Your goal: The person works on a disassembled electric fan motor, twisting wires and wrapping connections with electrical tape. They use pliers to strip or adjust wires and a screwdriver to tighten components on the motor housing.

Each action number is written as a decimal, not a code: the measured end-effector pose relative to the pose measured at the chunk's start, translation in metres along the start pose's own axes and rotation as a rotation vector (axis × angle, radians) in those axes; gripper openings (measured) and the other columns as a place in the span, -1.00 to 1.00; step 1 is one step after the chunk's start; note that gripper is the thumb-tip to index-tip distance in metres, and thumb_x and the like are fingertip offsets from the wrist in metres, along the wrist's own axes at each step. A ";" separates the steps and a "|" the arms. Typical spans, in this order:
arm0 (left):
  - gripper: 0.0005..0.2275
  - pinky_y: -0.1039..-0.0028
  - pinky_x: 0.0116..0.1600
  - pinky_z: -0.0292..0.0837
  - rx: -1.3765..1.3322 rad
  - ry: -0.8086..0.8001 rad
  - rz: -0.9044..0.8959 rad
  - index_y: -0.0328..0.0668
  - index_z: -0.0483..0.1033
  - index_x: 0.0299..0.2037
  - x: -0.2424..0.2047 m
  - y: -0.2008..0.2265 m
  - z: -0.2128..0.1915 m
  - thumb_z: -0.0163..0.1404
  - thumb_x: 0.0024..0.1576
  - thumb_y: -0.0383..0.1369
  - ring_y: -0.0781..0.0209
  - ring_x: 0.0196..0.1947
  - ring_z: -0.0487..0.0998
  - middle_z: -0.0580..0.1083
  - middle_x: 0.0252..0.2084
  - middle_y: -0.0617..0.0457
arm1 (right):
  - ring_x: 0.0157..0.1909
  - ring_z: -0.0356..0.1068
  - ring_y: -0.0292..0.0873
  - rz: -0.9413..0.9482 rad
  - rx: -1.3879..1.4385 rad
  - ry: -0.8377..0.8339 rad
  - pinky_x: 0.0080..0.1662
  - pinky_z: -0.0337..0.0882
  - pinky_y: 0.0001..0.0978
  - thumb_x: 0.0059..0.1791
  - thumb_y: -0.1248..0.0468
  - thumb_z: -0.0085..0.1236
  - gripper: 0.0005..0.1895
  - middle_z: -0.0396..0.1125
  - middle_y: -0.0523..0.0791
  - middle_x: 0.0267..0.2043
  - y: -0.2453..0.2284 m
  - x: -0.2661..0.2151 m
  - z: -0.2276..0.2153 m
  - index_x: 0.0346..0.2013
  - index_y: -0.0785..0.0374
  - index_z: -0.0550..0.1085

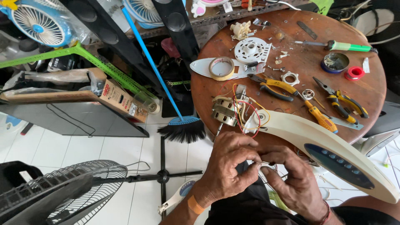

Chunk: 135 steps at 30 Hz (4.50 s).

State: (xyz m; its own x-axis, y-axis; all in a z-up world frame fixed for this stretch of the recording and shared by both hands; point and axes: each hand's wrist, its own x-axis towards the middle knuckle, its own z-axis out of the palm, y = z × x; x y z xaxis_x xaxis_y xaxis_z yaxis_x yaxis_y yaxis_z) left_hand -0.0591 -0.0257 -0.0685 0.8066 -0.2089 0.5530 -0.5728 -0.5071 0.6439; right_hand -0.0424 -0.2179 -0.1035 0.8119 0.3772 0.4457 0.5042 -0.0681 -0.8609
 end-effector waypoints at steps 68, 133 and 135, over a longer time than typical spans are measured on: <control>-0.67 0.11 0.15 0.52 -0.062 0.235 -0.712 -0.14 0.63 0.05 0.043 -0.107 0.010 0.18 0.04 -0.42 -0.21 0.09 0.58 0.62 -0.11 -0.22 | -0.19 0.51 0.29 0.192 -0.208 -0.025 -0.30 0.52 0.04 -0.03 0.29 0.19 -0.88 0.46 0.09 -0.06 0.075 0.086 0.052 -0.26 0.28 0.49; -0.91 0.21 -0.20 0.25 1.024 0.209 -0.130 0.01 0.43 -0.57 0.087 -0.143 0.025 0.06 -0.08 -0.40 0.04 -0.33 0.51 0.41 -0.49 0.07 | -0.28 0.52 -0.05 0.433 0.787 0.206 -0.31 0.48 -0.35 0.06 0.42 0.08 -0.93 0.44 0.11 -0.34 0.105 0.090 0.057 -0.30 0.41 0.44; -0.93 0.20 -0.17 0.26 0.958 0.123 -0.199 0.02 0.46 -0.54 0.092 -0.147 0.021 0.04 -0.04 -0.37 0.01 -0.31 0.54 0.45 -0.48 0.07 | -0.29 0.51 -0.05 0.434 0.775 0.201 -0.32 0.49 -0.31 0.06 0.42 0.09 -0.92 0.45 0.12 -0.33 0.110 0.087 0.059 -0.29 0.42 0.45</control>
State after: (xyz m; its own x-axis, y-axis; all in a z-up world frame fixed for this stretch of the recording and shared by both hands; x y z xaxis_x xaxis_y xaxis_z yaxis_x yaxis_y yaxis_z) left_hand 0.1027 0.0119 -0.1238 0.8237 0.0149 0.5668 -0.0238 -0.9979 0.0607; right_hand 0.0664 -0.1383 -0.1743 0.9567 0.2906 0.0156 -0.1382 0.5008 -0.8545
